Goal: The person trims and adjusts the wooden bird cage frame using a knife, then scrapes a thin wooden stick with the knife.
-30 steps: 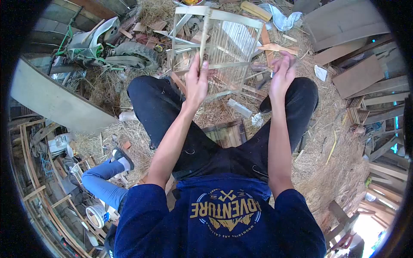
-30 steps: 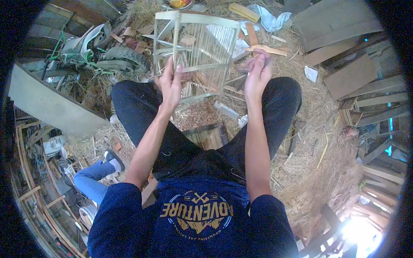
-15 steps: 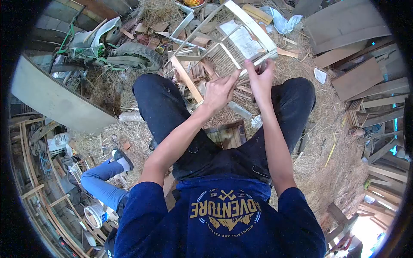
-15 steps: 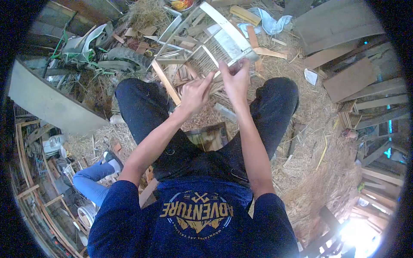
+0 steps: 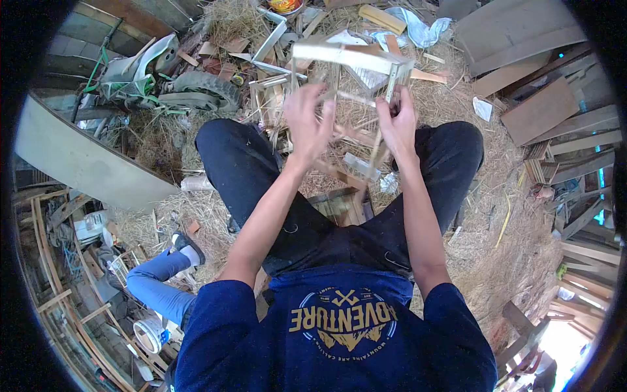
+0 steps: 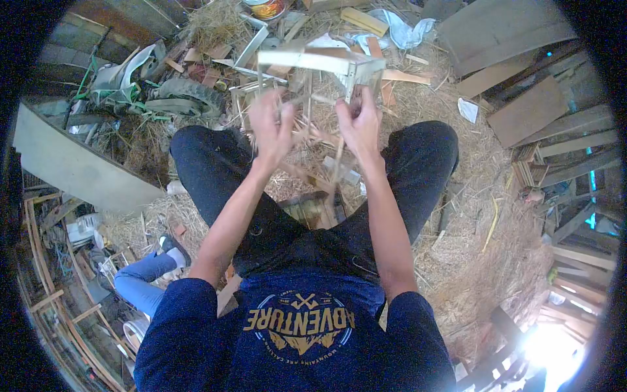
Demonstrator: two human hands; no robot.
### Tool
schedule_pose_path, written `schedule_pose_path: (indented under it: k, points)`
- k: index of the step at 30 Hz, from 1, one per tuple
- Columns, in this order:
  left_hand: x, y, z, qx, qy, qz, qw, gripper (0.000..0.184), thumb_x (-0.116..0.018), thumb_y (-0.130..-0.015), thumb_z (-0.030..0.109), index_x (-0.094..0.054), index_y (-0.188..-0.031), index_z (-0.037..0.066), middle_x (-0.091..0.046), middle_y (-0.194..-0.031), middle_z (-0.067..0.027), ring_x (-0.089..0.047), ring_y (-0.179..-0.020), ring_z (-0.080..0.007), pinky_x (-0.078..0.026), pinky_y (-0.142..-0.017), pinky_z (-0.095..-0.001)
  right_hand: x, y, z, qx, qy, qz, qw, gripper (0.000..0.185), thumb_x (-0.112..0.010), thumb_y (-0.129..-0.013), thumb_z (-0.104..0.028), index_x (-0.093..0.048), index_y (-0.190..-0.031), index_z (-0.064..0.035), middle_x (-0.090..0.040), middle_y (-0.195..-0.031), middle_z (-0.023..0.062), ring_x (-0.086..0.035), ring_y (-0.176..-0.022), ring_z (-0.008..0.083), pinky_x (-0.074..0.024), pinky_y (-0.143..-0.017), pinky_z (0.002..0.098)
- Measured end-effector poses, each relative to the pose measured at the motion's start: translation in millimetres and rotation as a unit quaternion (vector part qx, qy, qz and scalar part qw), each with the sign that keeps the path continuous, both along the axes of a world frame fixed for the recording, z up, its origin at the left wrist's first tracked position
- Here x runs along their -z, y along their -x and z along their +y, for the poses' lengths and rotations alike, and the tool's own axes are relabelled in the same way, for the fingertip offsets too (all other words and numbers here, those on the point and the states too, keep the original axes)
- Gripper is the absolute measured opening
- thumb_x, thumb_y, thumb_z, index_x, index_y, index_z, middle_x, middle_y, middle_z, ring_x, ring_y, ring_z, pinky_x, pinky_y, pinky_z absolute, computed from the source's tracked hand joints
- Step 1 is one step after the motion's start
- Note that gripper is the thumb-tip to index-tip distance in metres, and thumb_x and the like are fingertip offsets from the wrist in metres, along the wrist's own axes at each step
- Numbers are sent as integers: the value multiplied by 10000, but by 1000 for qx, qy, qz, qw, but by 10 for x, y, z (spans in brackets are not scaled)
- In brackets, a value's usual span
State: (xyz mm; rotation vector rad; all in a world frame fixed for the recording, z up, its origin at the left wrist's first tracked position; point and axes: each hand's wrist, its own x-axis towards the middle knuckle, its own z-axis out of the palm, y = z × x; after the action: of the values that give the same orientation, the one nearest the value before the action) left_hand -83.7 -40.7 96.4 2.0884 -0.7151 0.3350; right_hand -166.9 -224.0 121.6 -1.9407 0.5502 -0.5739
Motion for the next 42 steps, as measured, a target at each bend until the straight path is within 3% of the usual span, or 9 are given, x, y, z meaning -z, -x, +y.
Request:
schedule_pose_path:
  k: [3,5,7,8,11,15,31,36,42]
  points:
    - [448,-212,58,-159,-1,-4,987,483,-562,-969,301,-495,-1308,-36,-626,-1143,-229,-529,-1189,-332,-372,-1027,-480,13,37,-25,-17,45,26,999,347,-681,-871,-231,-596,-1112,4,-559,-625,103,-540,-558,194,-444,-556,368]
    - [610,-312,138,-162,47,163,972,417,-530,-995,267,-498,-1269,-45,-656,-1012,-217,-612,-1043,-282,-457,-906,-441,71,26,-15,-18,56,34,998,344,-673,-871,-242,-614,-1105,2,-580,-634,117,-562,-560,214,-455,-568,383]
    - [527,-358,196,-57,154,480,862,346,-498,-1018,231,-507,-1231,-41,-675,-865,-184,-679,-858,-221,-526,-746,-384,131,14,-57,0,51,43,998,345,-669,-869,-250,-628,-1105,-1,-603,-646,136,-586,-569,238,-469,-584,399]
    - [495,-347,163,-56,143,436,887,286,-460,-1038,197,-529,-1211,-21,-650,-712,-102,-626,-606,-140,-497,-570,-302,174,23,-93,4,22,23,999,337,-658,-879,-247,-642,-1086,19,-589,-639,168,-575,-557,276,-475,-593,406]
    - [479,-348,165,4,153,347,925,229,-462,-1060,252,-556,-1089,45,-588,-745,-61,-526,-590,-81,-391,-514,-229,140,82,-242,34,68,60,995,329,-643,-891,-245,-638,-1046,45,-591,-650,209,-595,-575,349,-474,-591,426]
    - [51,-169,138,-13,125,194,973,303,-439,-1070,276,-605,-1060,22,-502,-709,6,-471,-660,-109,-415,-606,-307,146,89,-268,54,144,50,987,288,-594,-925,-214,-619,-880,70,-624,-764,275,-632,-700,455,-478,-647,488]
    - [172,-259,222,-33,83,233,968,323,-448,-1061,281,-625,-1088,12,-510,-739,-16,-469,-700,-126,-430,-664,-325,203,16,-208,61,176,70,980,277,-612,-928,-189,-646,-846,73,-639,-774,289,-649,-729,450,-497,-675,490]
    - [195,-278,222,-27,98,265,959,333,-457,-1066,296,-630,-1105,14,-485,-721,20,-430,-647,-77,-382,-583,-282,232,21,-235,53,188,81,977,267,-633,-922,-178,-642,-830,73,-642,-790,294,-650,-738,464,-500,-688,508]
    - [-62,-203,218,-21,197,272,942,349,-490,-1050,324,-618,-1122,7,-466,-770,31,-400,-695,-63,-347,-608,-271,36,54,-241,43,165,22,985,228,-677,-903,-170,-658,-870,54,-620,-798,216,-604,-672,392,-483,-641,456]
